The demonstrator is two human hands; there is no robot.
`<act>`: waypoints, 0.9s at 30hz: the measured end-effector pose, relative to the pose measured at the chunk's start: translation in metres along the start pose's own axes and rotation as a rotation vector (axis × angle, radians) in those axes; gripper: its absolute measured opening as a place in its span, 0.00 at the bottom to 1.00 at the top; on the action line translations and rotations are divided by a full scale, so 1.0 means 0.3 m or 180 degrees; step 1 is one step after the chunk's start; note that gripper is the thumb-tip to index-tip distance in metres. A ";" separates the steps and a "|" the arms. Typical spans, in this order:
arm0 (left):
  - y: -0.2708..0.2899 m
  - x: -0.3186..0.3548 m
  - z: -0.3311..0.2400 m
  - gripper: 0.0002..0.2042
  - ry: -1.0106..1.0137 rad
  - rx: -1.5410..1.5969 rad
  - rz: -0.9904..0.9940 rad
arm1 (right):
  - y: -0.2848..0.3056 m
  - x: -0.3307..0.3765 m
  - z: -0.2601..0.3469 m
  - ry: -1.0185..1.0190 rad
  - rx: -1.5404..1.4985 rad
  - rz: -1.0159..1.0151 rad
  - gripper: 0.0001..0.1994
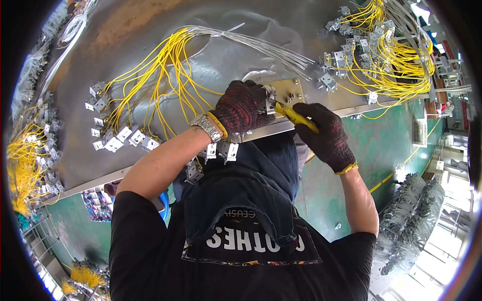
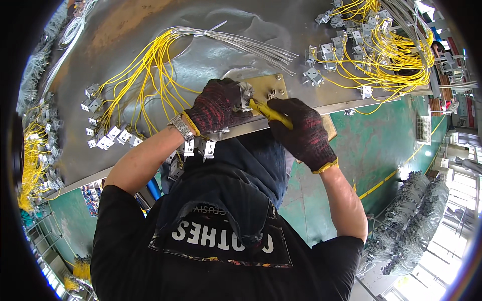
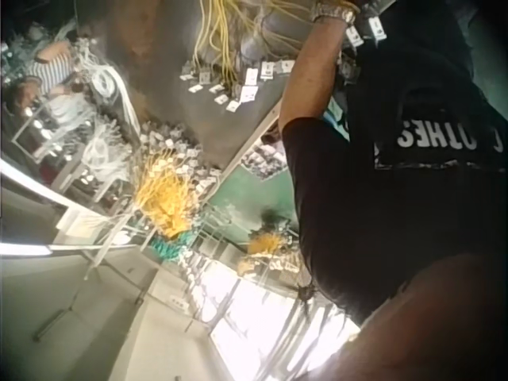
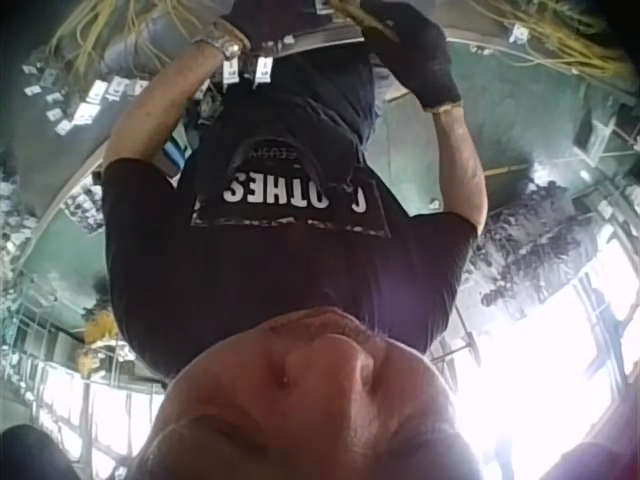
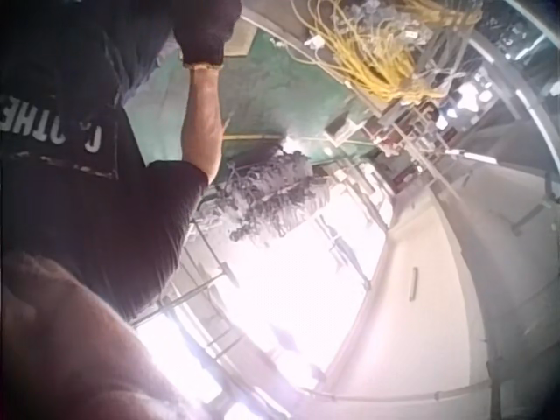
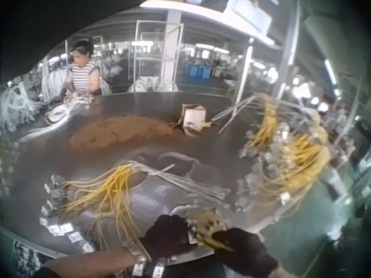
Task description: Assembling electrical connectors onto yellow wire harnesses at a production bench.
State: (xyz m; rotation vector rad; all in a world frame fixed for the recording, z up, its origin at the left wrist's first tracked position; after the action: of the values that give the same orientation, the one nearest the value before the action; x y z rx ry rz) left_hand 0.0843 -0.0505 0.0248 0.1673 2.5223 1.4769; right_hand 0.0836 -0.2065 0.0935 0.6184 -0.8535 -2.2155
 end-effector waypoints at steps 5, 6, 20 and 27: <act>0.010 0.008 0.010 0.24 -0.0016 0.0227 0.0040 | 0.016 -0.043 0.103 -0.0171 0.0898 0.0053 0.19; 0.018 0.015 0.013 0.24 -0.0070 0.0211 -0.0092 | 0.009 -0.050 0.106 -0.0163 0.0888 0.0067 0.19; -0.018 -0.037 0.023 0.33 0.0410 -0.0282 0.0701 | -0.005 -0.068 0.065 -0.0023 0.0905 -0.0294 0.16; -0.027 -0.026 0.019 0.33 0.0396 -0.0378 0.0772 | 0.005 -0.089 0.075 0.0094 0.0792 -0.0037 0.16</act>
State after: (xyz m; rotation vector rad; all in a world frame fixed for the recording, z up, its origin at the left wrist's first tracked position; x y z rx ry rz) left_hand 0.0932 -0.0512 0.0159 0.3855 2.5752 1.7747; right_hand 0.0877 -0.1790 0.1145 0.7724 -1.1228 -2.1213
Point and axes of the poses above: each hand's wrist, its own x-axis away from the middle knuckle, its own y-axis out of the back of the hand, z = x × y, the point moved 9 cm from there along -x, towards the middle knuckle, and after that the axes turned 9 degrees about y, right-handed, at the moved point
